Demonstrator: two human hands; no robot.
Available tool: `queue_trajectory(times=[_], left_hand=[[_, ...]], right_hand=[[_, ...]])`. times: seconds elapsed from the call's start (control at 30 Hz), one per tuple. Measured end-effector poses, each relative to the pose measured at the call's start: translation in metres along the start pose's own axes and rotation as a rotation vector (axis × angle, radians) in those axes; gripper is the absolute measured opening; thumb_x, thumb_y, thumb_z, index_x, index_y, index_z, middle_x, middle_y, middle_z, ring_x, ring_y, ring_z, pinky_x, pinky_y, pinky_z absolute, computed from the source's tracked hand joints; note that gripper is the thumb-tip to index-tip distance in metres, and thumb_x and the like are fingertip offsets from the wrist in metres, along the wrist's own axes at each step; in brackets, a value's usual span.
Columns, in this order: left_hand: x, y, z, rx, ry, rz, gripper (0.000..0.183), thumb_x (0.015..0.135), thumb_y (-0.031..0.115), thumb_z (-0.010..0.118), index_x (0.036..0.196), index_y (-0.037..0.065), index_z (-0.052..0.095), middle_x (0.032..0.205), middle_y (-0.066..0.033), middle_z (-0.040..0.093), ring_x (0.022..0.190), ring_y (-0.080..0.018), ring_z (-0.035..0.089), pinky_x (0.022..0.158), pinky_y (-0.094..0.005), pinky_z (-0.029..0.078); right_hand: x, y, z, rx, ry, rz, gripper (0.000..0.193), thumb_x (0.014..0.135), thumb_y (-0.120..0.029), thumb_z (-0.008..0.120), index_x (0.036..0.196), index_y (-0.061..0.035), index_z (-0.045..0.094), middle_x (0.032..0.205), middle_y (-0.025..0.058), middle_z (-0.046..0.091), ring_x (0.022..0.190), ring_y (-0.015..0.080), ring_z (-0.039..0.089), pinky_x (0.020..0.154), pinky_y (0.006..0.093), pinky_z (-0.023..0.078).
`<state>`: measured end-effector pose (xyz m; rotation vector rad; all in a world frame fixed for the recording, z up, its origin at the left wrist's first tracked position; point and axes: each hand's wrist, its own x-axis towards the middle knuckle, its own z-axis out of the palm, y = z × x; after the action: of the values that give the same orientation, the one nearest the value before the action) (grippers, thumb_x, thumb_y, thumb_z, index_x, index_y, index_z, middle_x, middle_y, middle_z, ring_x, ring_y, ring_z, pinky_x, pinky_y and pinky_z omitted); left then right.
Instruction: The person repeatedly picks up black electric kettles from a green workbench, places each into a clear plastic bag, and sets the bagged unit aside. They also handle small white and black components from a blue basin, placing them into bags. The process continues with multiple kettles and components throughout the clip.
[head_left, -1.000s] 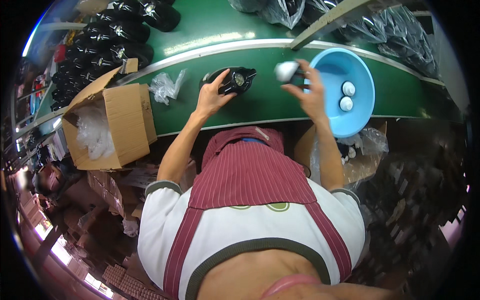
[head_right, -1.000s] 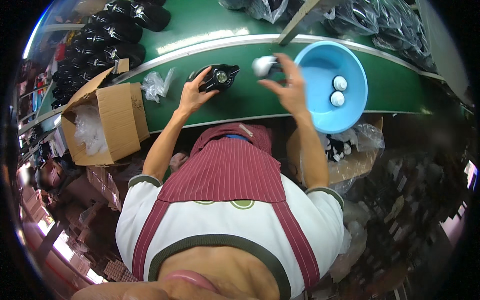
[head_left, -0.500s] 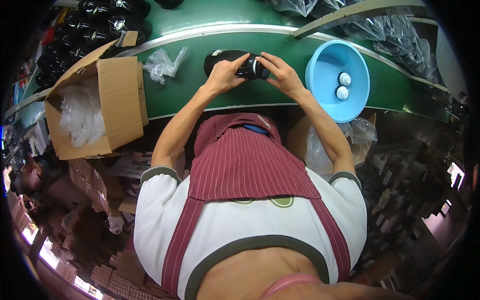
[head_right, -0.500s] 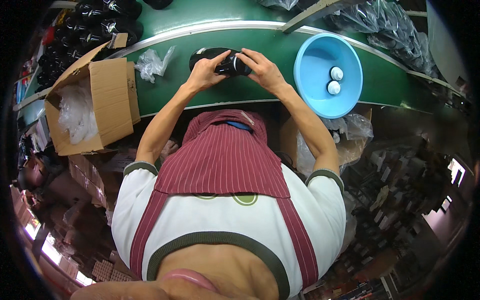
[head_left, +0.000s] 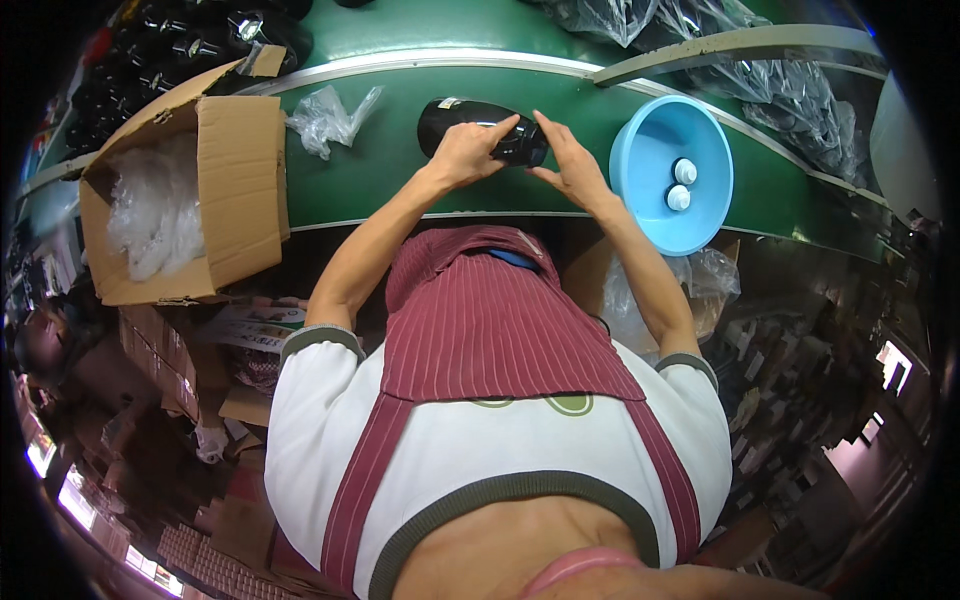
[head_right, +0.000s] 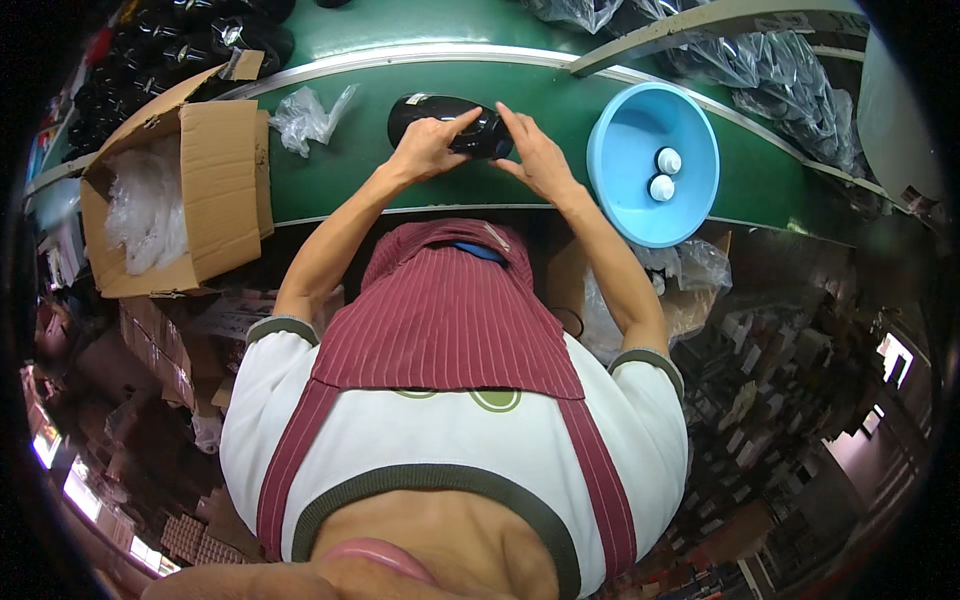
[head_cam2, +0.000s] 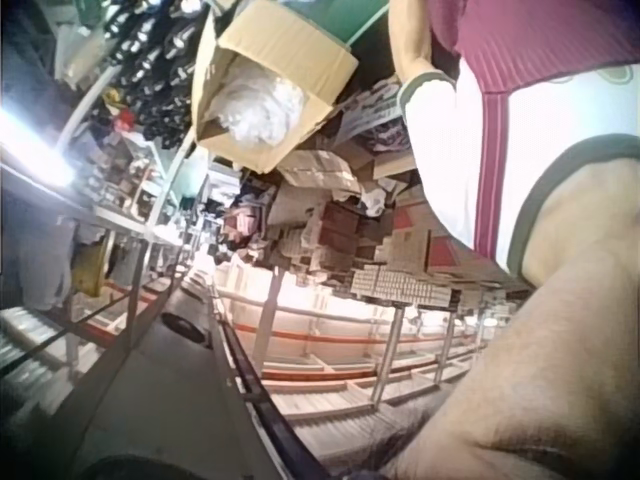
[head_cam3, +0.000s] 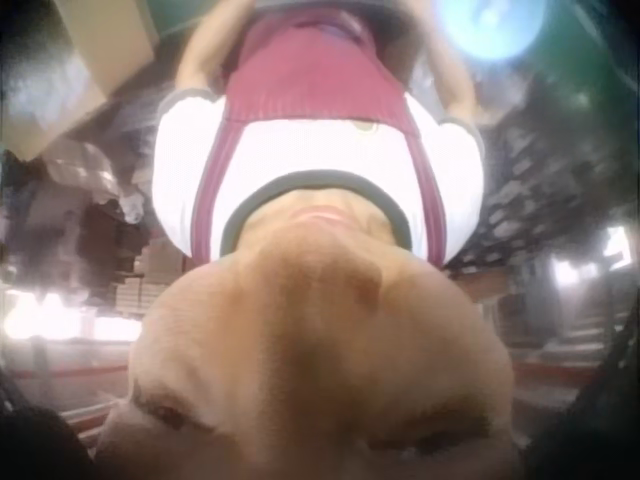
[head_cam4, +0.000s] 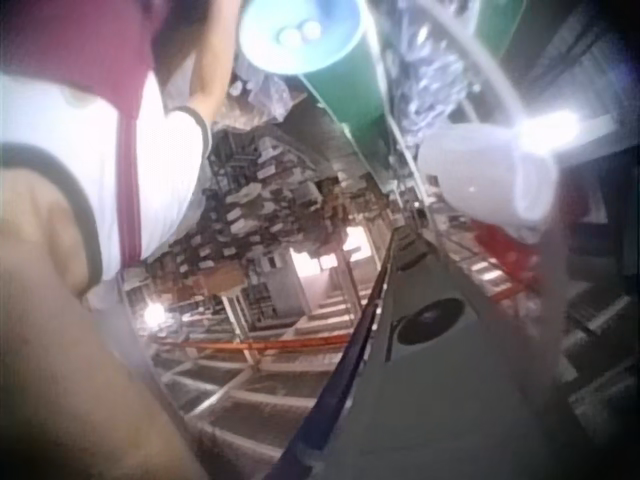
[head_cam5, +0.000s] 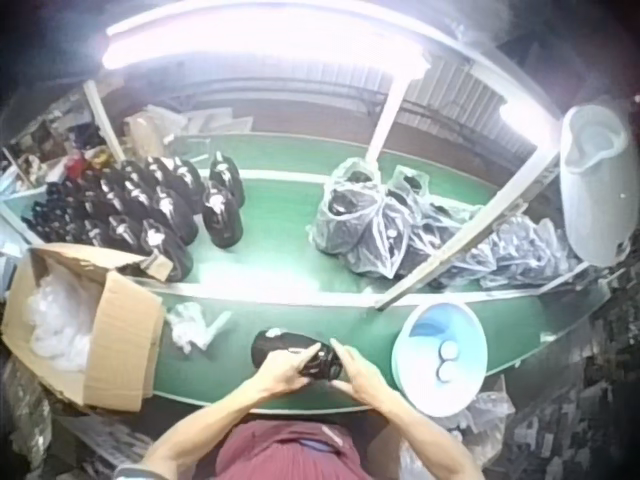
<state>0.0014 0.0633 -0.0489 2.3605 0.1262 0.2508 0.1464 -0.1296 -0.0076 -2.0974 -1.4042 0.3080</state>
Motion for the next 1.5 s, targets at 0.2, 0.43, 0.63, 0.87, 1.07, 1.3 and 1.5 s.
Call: queue_trajectory(times=[0.2, 0.43, 0.63, 0.87, 1.07, 1.3, 1.5], left_hand=[[-0.012, 0.02, 0.025, 0.114, 0.016, -0.008, 0.069, 0.08, 0.02, 0.076, 0.144, 0.009, 0.053, 0.075, -0.0165, 0.07, 0.066, -0.0347, 0.07, 0.058, -0.0441, 0.054], [-0.055, 0.045, 0.088, 0.38, 0.139, 0.141, 0.061, 0.086, 0.015, 0.058, 0.147, 0.007, 0.052, 0.06, 0.0015, 0.059, 0.051, -0.0138, 0.06, 0.051, -0.0296, 0.044], [-0.037, 0.06, 0.025, -0.034, -0.174, 0.019, 0.06, 0.088, 0.031, 0.073, 0.139, 0.006, 0.056, 0.086, -0.0104, 0.067, 0.079, -0.0308, 0.067, 0.072, -0.0406, 0.054], [-0.084, -0.139, -0.024, 0.633, 0.424, -0.996, 0.043, 0.084, 0.029, 0.077, 0.121, 0.01, 0.067, 0.135, -0.0158, 0.052, 0.125, -0.0363, 0.047, 0.103, -0.052, 0.039], [-0.06, -0.142, -0.039, 0.436, 0.056, -0.309, 0.012, 0.09, 0.02, 0.066, 0.092, 0.012, 0.075, 0.107, -0.0075, 0.07, 0.109, -0.0306, 0.06, 0.088, -0.0414, 0.053], [-0.044, -0.073, -0.011, 0.031, 0.171, 0.062, 0.05, 0.08, 0.012, 0.071, 0.129, 0.009, 0.061, 0.131, -0.0137, 0.06, 0.128, -0.0364, 0.05, 0.105, -0.0479, 0.044], [-0.057, -0.113, -0.017, 0.178, 0.495, -0.977, 0.055, 0.085, 0.039, 0.073, 0.125, 0.003, 0.062, 0.128, -0.0184, 0.06, 0.119, -0.0377, 0.054, 0.102, -0.0488, 0.042]], right_hand=[[-0.01, 0.005, 0.024, 0.532, -0.193, 0.707, 0.06, 0.095, -0.057, 0.064, 0.1, 0.0036, 0.067, 0.064, 0.0089, 0.064, 0.052, 0.0195, 0.065, 0.056, 0.0327, 0.054], [-0.057, 0.028, 0.058, 1.118, -0.238, 1.283, 0.07, 0.092, -0.075, 0.05, 0.087, -0.0051, 0.06, 0.061, 0.0049, 0.057, 0.051, 0.015, 0.056, 0.048, 0.0268, 0.049], [-0.077, 0.049, 0.082, 1.535, -0.024, 1.348, 0.065, 0.093, -0.062, 0.062, 0.114, 0.0004, 0.061, 0.111, 0.0154, 0.064, 0.102, 0.0289, 0.064, 0.089, 0.0444, 0.06], [-0.088, 0.033, 0.081, 1.541, 0.149, 1.298, 0.052, 0.093, -0.047, 0.071, 0.116, -0.0015, 0.061, 0.106, 0.0128, 0.067, 0.101, 0.0263, 0.066, 0.082, 0.0446, 0.061], [-0.106, 0.025, 0.055, 1.38, 0.37, 1.089, 0.04, 0.098, -0.036, 0.068, 0.116, -0.0013, 0.061, 0.106, 0.0098, 0.067, 0.093, 0.0234, 0.07, 0.075, 0.0407, 0.063], [-0.123, 0.018, 0.034, 1.315, 0.602, 1.053, 0.039, 0.098, -0.034, 0.068, 0.118, -0.0019, 0.061, 0.11, 0.0105, 0.067, 0.098, 0.0244, 0.07, 0.081, 0.044, 0.063], [-0.13, -0.011, 0.015, 1.359, 0.611, 1.004, 0.04, 0.096, -0.035, 0.068, 0.122, -0.0065, 0.062, 0.117, 0.0092, 0.068, 0.099, 0.0234, 0.07, 0.077, 0.0396, 0.064]])
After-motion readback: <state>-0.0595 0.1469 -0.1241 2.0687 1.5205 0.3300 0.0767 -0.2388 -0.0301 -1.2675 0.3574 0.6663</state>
